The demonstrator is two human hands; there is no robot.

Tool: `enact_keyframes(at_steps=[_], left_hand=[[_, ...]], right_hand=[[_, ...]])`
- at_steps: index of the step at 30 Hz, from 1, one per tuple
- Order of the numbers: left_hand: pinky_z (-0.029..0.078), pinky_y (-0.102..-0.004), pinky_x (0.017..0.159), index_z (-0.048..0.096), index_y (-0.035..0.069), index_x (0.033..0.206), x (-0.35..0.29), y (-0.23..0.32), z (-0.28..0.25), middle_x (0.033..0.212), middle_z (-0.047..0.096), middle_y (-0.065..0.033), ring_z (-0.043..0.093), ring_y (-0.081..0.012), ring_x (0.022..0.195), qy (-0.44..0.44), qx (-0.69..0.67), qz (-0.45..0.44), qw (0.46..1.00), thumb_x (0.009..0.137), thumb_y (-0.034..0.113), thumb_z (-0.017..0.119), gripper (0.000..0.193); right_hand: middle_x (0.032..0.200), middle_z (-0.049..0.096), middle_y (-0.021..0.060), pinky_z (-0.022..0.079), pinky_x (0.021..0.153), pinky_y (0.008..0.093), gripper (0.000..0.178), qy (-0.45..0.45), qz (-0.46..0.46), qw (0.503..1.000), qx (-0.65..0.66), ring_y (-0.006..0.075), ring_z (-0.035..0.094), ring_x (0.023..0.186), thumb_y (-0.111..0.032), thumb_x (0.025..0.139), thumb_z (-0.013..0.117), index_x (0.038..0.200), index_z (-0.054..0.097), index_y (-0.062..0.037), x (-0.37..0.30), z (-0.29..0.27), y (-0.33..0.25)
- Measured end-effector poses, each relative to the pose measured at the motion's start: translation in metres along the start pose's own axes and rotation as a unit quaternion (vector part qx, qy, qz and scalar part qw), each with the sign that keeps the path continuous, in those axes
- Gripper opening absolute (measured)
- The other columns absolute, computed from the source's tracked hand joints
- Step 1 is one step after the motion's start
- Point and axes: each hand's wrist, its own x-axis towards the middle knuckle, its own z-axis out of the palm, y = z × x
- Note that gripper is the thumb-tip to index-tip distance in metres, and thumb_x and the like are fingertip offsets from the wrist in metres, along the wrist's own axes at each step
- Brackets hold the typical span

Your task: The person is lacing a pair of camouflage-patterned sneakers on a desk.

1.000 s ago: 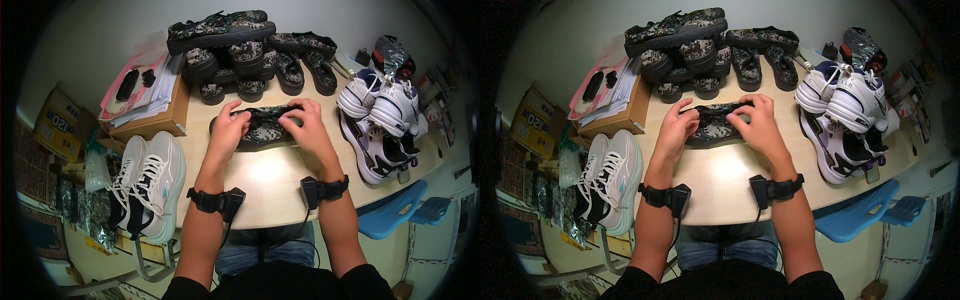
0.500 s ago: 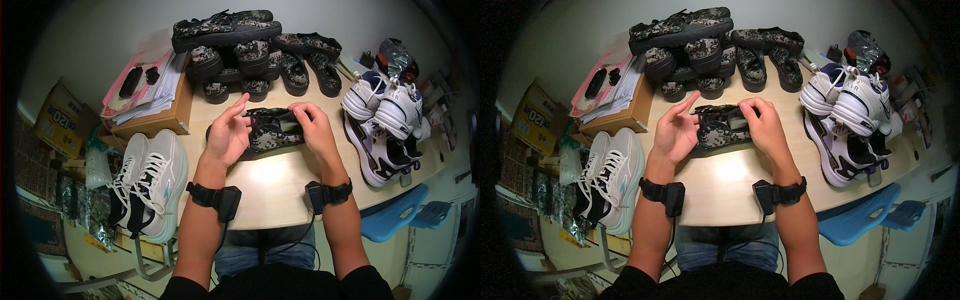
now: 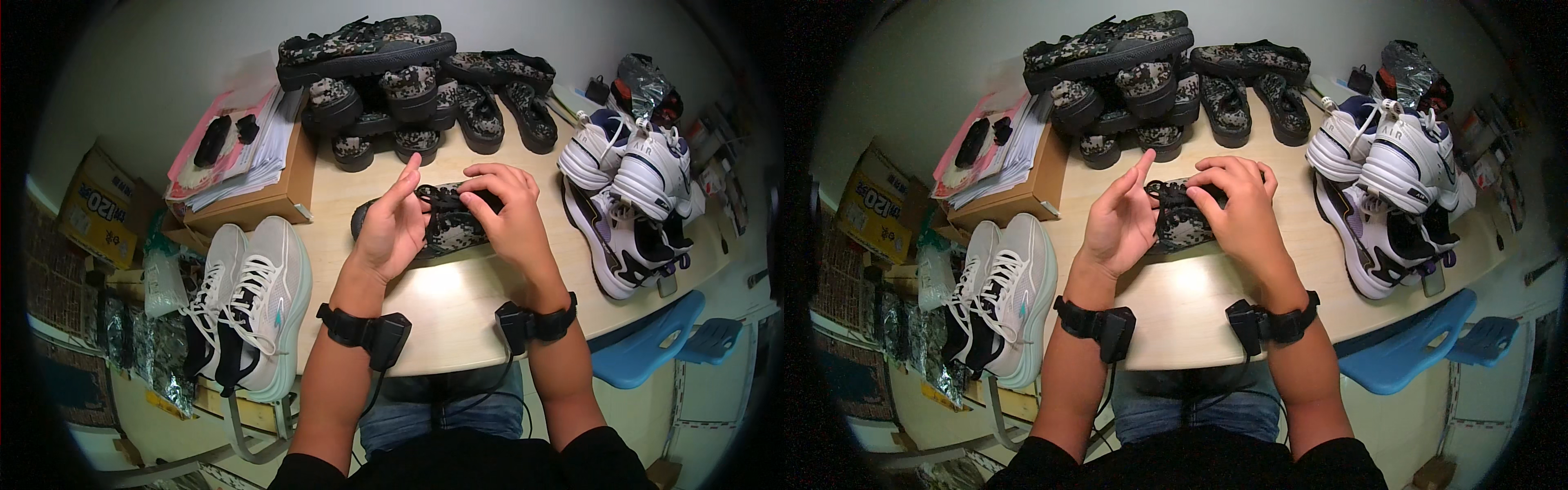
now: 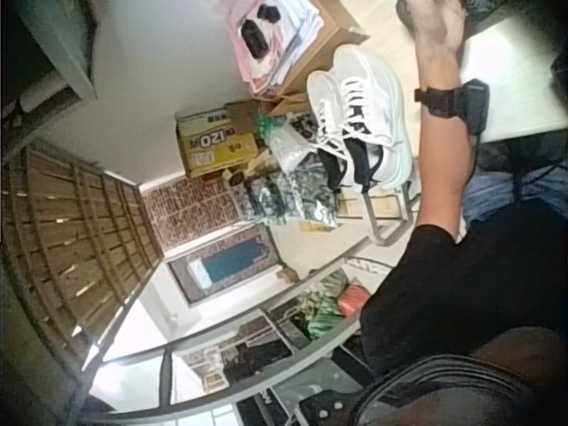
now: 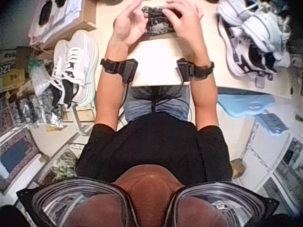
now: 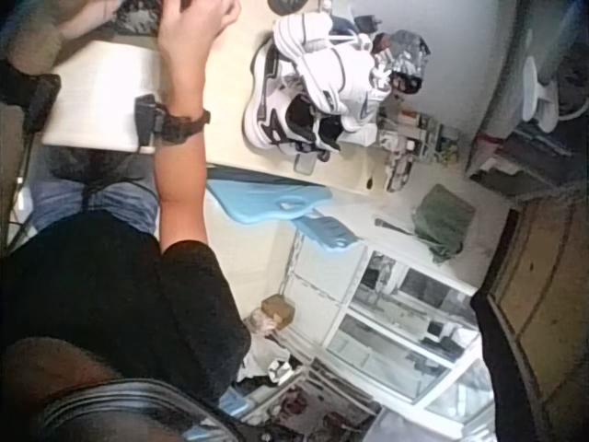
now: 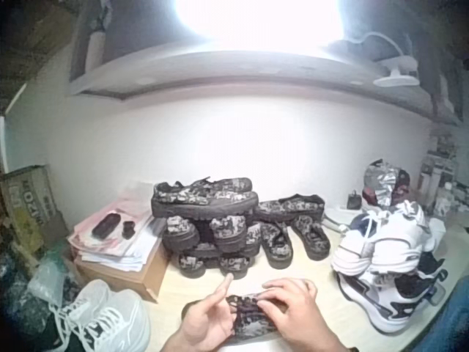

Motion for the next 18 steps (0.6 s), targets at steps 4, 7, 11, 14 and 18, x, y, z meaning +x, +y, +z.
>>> enact_keyframes(at_steps=[4, 7, 11, 14, 18], left_hand=[[0.047, -0.0333, 0.08, 0.002, 0.011, 0.148, 0.001, 0.001, -0.001, 0.102, 0.06, -0.0202, 0.061, -0.0235, 0.086, 0.001, 0.006, 0.005, 1.0, 0.093, 0.037, 0.046, 0.075], [0.047, -0.0328, 0.081, 0.005, 0.011, 0.148, 0.002, 0.0, -0.006, 0.102, 0.06, -0.0186, 0.06, -0.0219, 0.087, -0.004, 0.009, 0.006, 1.0, 0.093, 0.038, 0.045, 0.073], [0.047, -0.0325, 0.083, 0.008, 0.01, 0.148, 0.002, -0.002, -0.003, 0.101, 0.059, -0.0176, 0.06, -0.0216, 0.088, 0.022, 0.023, 0.007, 0.999, 0.093, 0.037, 0.046, 0.072], [0.046, -0.0329, 0.085, 0.007, 0.011, 0.148, 0.005, -0.003, -0.004, 0.102, 0.058, -0.0194, 0.06, -0.0228, 0.092, 0.016, -0.005, 0.024, 1.0, 0.093, 0.037, 0.046, 0.072], [0.046, -0.0294, 0.078, 0.006, 0.011, 0.148, 0.003, -0.001, -0.008, 0.097, 0.057, -0.0183, 0.057, -0.0206, 0.084, 0.021, 0.015, -0.001, 1.0, 0.092, 0.039, 0.047, 0.074]], right_hand=[[0.105, 0.062, 0.0032, 0.019, 0.103, 0.0433, 0.01, -0.007, 0.042, 0.999, 0.03, 0.0204, 0.05, 0.108, -0.018, 0.083, 0.062, 0.087, 0.068, -0.0108, 0.001, 0.0, 0.0], [0.104, 0.063, 0.0029, 0.017, 0.104, 0.0443, 0.011, 0.004, 0.012, 0.999, 0.048, 0.0204, 0.05, 0.109, -0.017, 0.084, 0.061, 0.091, 0.066, -0.0105, 0.0, -0.002, 0.0], [0.102, 0.063, 0.0018, 0.017, 0.105, 0.0452, 0.013, -0.032, -0.012, 0.999, -0.004, 0.0197, 0.051, 0.108, -0.017, 0.085, 0.059, 0.095, 0.063, -0.0093, -0.001, -0.001, -0.001], [0.101, 0.064, 0.0014, 0.016, 0.105, 0.0453, 0.013, -0.013, 0.023, 0.998, 0.053, 0.0193, 0.053, 0.105, -0.015, 0.086, 0.057, 0.095, 0.063, -0.0085, 0.001, 0.0, 0.004], [0.096, 0.063, 0.0053, 0.037, 0.093, 0.0276, 0.015, 0.042, 0.158, 0.897, 0.411, 0.0127, 0.056, 0.092, -0.012, 0.094, 0.048, 0.1, 0.058, -0.0024, 0.005, -0.006, 0.007]])
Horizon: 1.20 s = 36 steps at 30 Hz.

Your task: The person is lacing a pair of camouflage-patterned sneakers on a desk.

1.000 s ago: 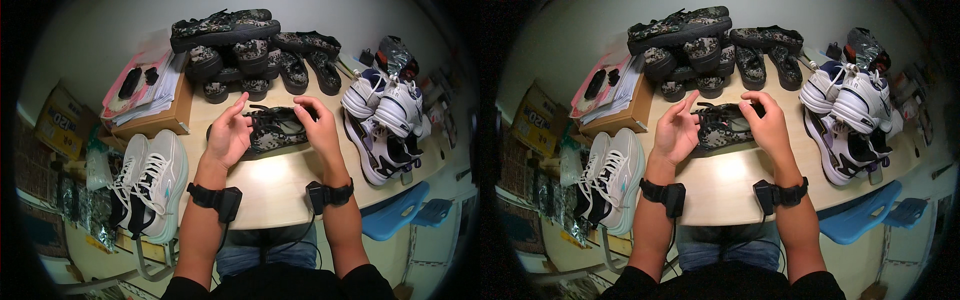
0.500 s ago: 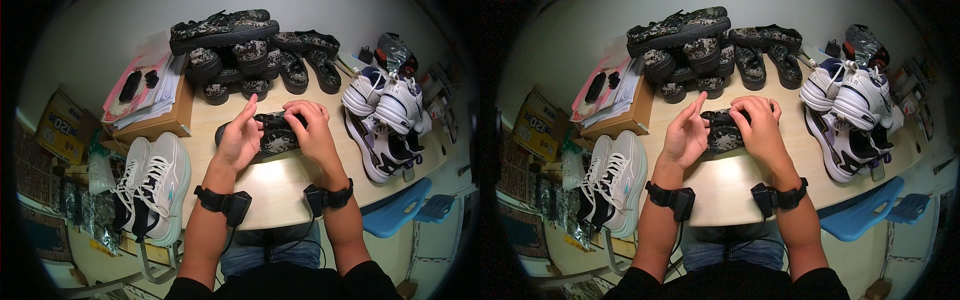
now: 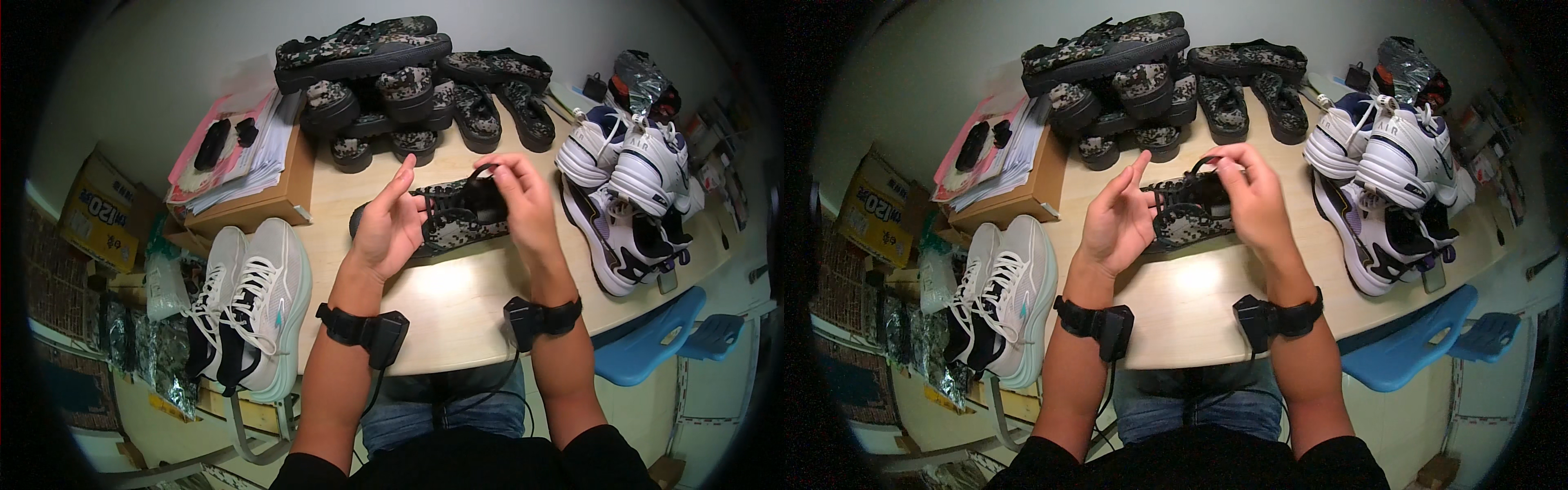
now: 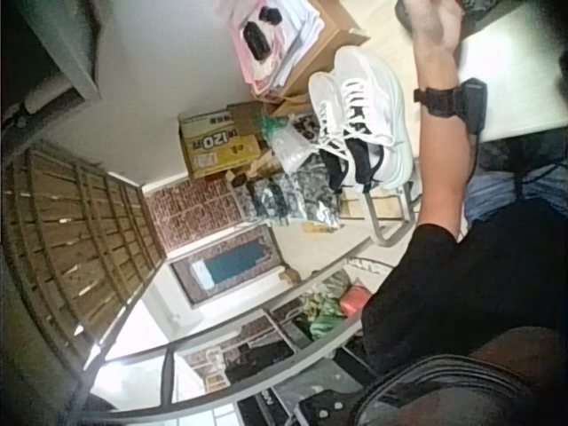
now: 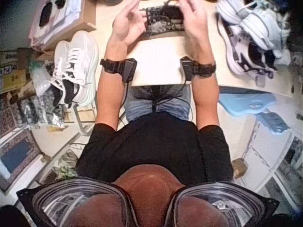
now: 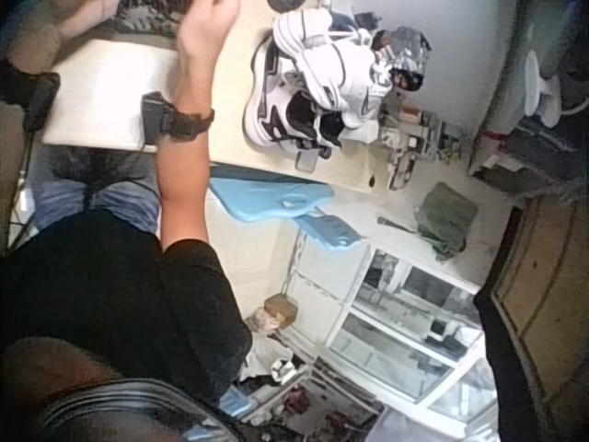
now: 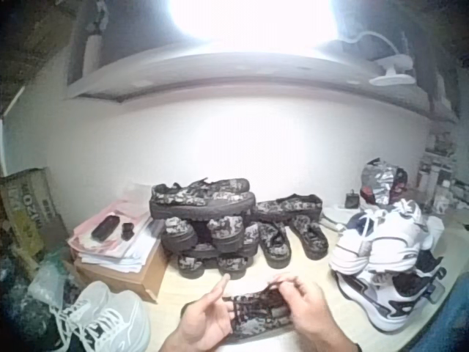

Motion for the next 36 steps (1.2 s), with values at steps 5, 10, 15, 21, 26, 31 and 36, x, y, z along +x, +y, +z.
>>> enact_keyframes(at_steps=[5, 10, 15, 21, 26, 31, 36], left_hand=[[0.043, -0.0258, 0.069, 0.006, 0.01, 0.148, -0.002, 0.004, -0.002, 0.09, 0.056, -0.0148, 0.053, -0.0174, 0.075, 0.007, 0.008, 0.001, 1.0, 0.092, 0.04, 0.048, 0.076], [0.044, -0.0259, 0.076, 0.006, 0.008, 0.148, -0.008, 0.018, 0.015, 0.094, 0.058, -0.0164, 0.056, -0.0178, 0.082, 0.063, 0.017, 0.046, 0.997, 0.092, 0.039, 0.048, 0.076], [0.044, -0.0269, 0.079, 0.005, 0.008, 0.147, -0.01, 0.02, 0.0, 0.097, 0.059, -0.0183, 0.057, -0.0188, 0.085, 0.051, 0.024, 0.057, 0.997, 0.092, 0.037, 0.048, 0.076], [0.044, -0.0267, 0.076, 0.0, 0.013, 0.148, -0.01, 0.016, 0.012, 0.094, 0.056, -0.0148, 0.055, -0.0177, 0.084, 0.035, 0.02, 0.039, 0.998, 0.092, 0.037, 0.048, 0.078], [0.038, -0.0308, 0.088, -0.012, 0.022, 0.147, -0.007, 0.015, -0.005, 0.13, 0.028, -0.0184, 0.049, -0.0216, 0.101, -0.002, 0.058, 0.043, 0.997, 0.091, 0.037, 0.049, 0.084], [0.037, -0.0335, 0.093, -0.017, 0.027, 0.145, -0.009, 0.017, 0.002, 0.137, 0.026, -0.0231, 0.048, -0.0241, 0.107, -0.035, 0.076, 0.029, 0.996, 0.091, 0.04, 0.048, 0.085], [0.048, -0.035, 0.084, -0.016, 0.024, 0.145, -0.01, 0.013, 0.012, 0.114, 0.051, -0.0249, 0.06, -0.0273, 0.092, -0.038, 0.041, 0.056, 0.997, 0.094, 0.04, 0.045, 0.082]], right_hand=[[0.094, 0.06, 0.0077, 0.045, 0.078, 0.0265, 0.012, 0.048, -0.086, 0.947, 0.307, 0.0128, 0.055, 0.08, -0.011, 0.095, 0.049, 0.104, 0.054, -0.004, 0.007, -0.034, -0.005], [0.102, 0.06, 0.0108, 0.049, 0.091, 0.0325, 0.011, 0.064, -0.138, 0.858, 0.49, 0.0206, 0.059, 0.095, -0.009, 0.094, 0.05, 0.101, 0.056, -0.002, 0.008, -0.057, -0.014], [0.122, 0.049, 0.0182, 0.048, 0.095, 0.0318, 0.035, 0.145, -0.116, 0.937, 0.296, 0.0249, 0.057, 0.104, -0.002, 0.092, 0.05, 0.125, 0.041, 0.0048, 0.008, -0.029, -0.019], [0.129, 0.041, 0.0206, 0.053, 0.053, 0.0263, 0.059, 0.098, 0.03, 0.995, 0.001, 0.0181, 0.062, 0.07, -0.001, 0.087, 0.053, 0.14, 0.027, -0.0018, -0.001, -0.008, -0.019], [0.114, 0.052, 0.0125, 0.048, 0.048, 0.0237, 0.051, 0.122, 0.038, 0.983, -0.135, 0.0114, 0.059, 0.061, -0.003, 0.086, 0.057, 0.133, 0.037, -0.003, -0.009, 0.0, -0.026], [0.113, 0.056, 0.0154, 0.042, 0.036, 0.0217, 0.046, 0.065, 0.079, 0.993, -0.057, 0.0114, 0.054, 0.047, -0.011, 0.09, 0.054, 0.131, 0.035, -0.0034, -0.008, -0.01, -0.03], [0.114, 0.054, 0.0202, 0.039, 0.031, 0.0224, 0.054, -0.066, 0.268, 0.95, 0.146, 0.015, 0.054, 0.042, -0.026, 0.095, 0.048, 0.138, 0.024, -0.0052, -0.014, 0.013, -0.026]])
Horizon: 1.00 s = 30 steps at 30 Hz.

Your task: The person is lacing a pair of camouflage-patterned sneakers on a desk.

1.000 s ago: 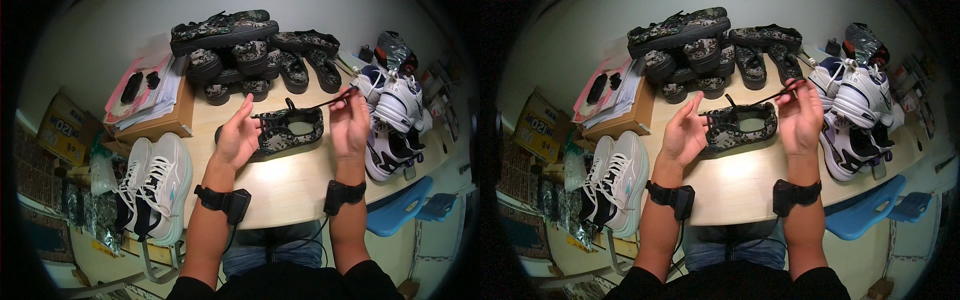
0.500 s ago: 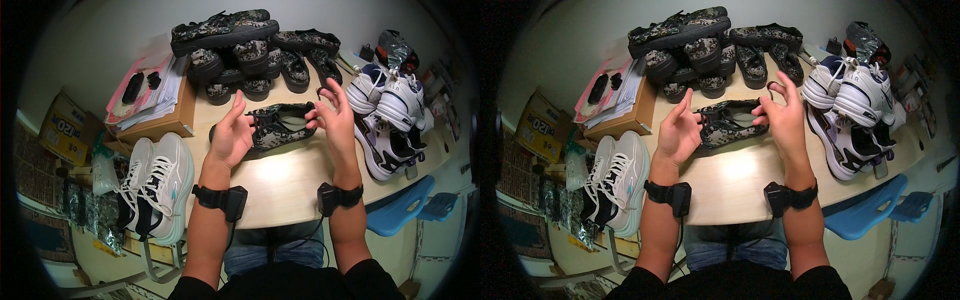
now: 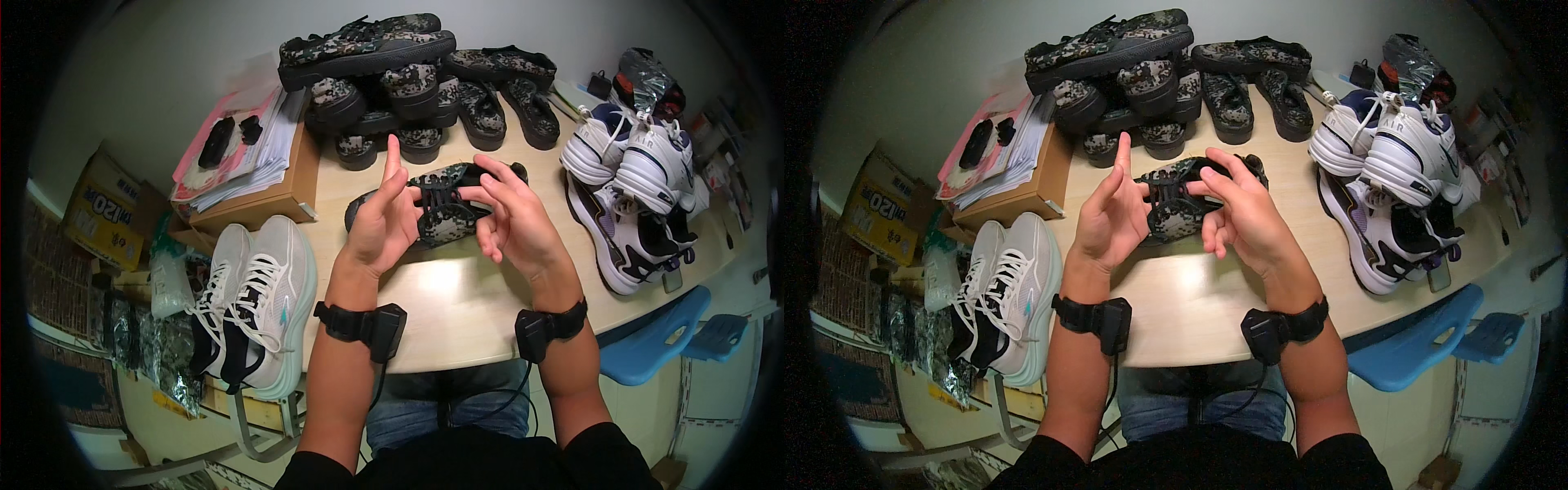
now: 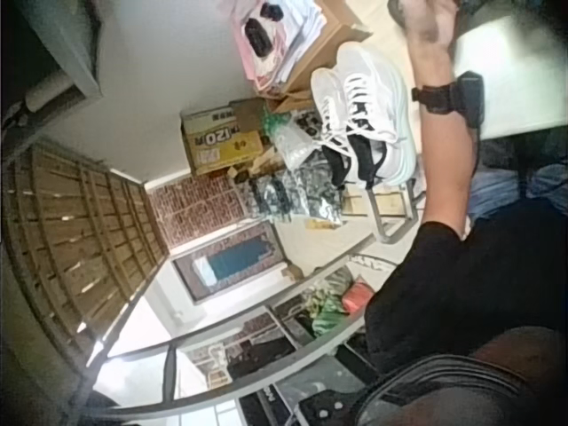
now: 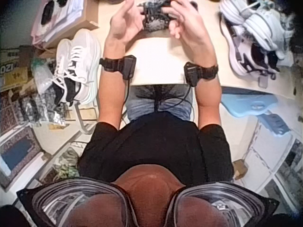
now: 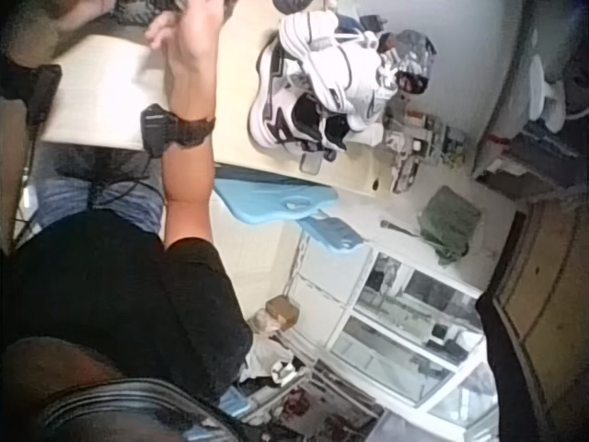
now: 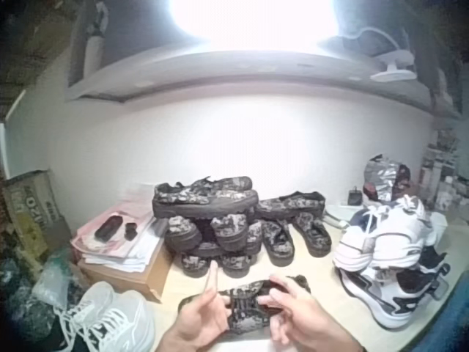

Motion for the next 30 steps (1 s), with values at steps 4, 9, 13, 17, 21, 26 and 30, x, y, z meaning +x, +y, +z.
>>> enact_keyframes(at_steps=[4, 9, 13, 17, 21, 26, 30], left_hand=[[0.048, -0.0388, 0.087, -0.019, 0.025, 0.145, 0.003, -0.002, -0.006, 0.12, 0.049, -0.0285, 0.059, -0.0301, 0.1, -0.019, 0.01, -0.009, 1.0, 0.095, 0.039, 0.043, 0.08], [0.048, -0.04, 0.087, -0.017, 0.025, 0.145, 0.005, 0.0, -0.02, 0.121, 0.047, -0.029, 0.059, -0.0304, 0.1, -0.005, 0.011, -0.011, 1.0, 0.096, 0.038, 0.043, 0.079], [0.039, -0.034, 0.091, -0.015, 0.029, 0.146, 0.003, 0.002, -0.013, 0.128, 0.038, -0.0256, 0.051, -0.0252, 0.102, 0.008, 0.016, -0.021, 1.0, 0.092, 0.042, 0.048, 0.084], [0.037, -0.0325, 0.092, -0.015, 0.028, 0.146, 0.002, 0.002, -0.014, 0.129, 0.035, -0.0233, 0.049, -0.0236, 0.104, 0.002, 0.025, -0.023, 0.999, 0.091, 0.043, 0.048, 0.085], [0.033, -0.0294, 0.093, -0.016, 0.026, 0.146, 0.005, 0.0, -0.021, 0.136, 0.029, -0.0198, 0.045, -0.0203, 0.106, 0.009, 0.054, -0.025, 0.998, 0.091, 0.043, 0.048, 0.086], [0.03, -0.0263, 0.088, -0.015, 0.024, 0.146, 0.001, 0.006, -0.011, 0.144, 0.017, -0.0168, 0.042, -0.0153, 0.095, 0.009, 0.079, 0.0, 0.997, 0.09, 0.043, 0.049, 0.087], [0.043, -0.0323, 0.08, -0.01, 0.025, 0.147, 0.004, 0.0, -0.026, 0.105, 0.054, -0.0163, 0.054, -0.0185, 0.087, 0.038, 0.102, 0.014, 0.994, 0.093, 0.04, 0.045, 0.079]], right_hand=[[0.107, 0.054, 0.0162, 0.036, 0.032, 0.0212, 0.052, -0.082, -0.019, 0.99, 0.112, 0.0123, 0.047, 0.041, -0.028, 0.096, 0.042, 0.14, 0.027, -0.0061, 0.006, -0.018, -0.002], [0.096, 0.054, 0.0098, 0.033, 0.034, 0.0199, 0.045, -0.157, -0.117, 0.934, 0.299, 0.0104, 0.042, 0.043, -0.024, 0.096, 0.037, 0.135, 0.035, -0.0026, 0.003, -0.04, -0.017], [0.096, 0.054, 0.0115, 0.033, 0.037, 0.0206, 0.042, -0.166, -0.244, 0.881, 0.369, 0.0108, 0.041, 0.047, -0.024, 0.095, 0.038, 0.132, 0.037, -0.0024, -0.001, -0.068, -0.028], [0.104, 0.056, 0.0131, 0.036, 0.037, 0.0211, 0.045, 0.03, -0.288, 0.922, 0.257, 0.0105, 0.046, 0.048, -0.022, 0.093, 0.044, 0.133, 0.037, -0.0024, -0.006, -0.068, -0.034], [0.104, 0.061, 0.0161, 0.044, 0.042, 0.027, 0.049, 0.254, -0.183, 0.927, -0.206, 0.0154, 0.057, 0.045, -0.019, 0.089, 0.056, 0.133, 0.04, -0.0042, -0.007, -0.04, -0.029], [0.091, 0.061, 0.01, 0.048, 0.065, 0.0257, 0.036, 0.36, -0.314, 0.663, -0.577, 0.0116, 0.061, 0.074, -0.021, 0.089, 0.058, 0.12, 0.055, -0.0035, -0.003, -0.035, -0.01], [0.07, 0.054, 0.0005, 0.042, 0.055, 0.0208, 0.028, 0.144, -0.172, 0.941, -0.252, 0.0068, 0.052, 0.062, -0.018, 0.091, 0.055, 0.115, 0.059, -0.0043, -0.005, -0.021, -0.009]])
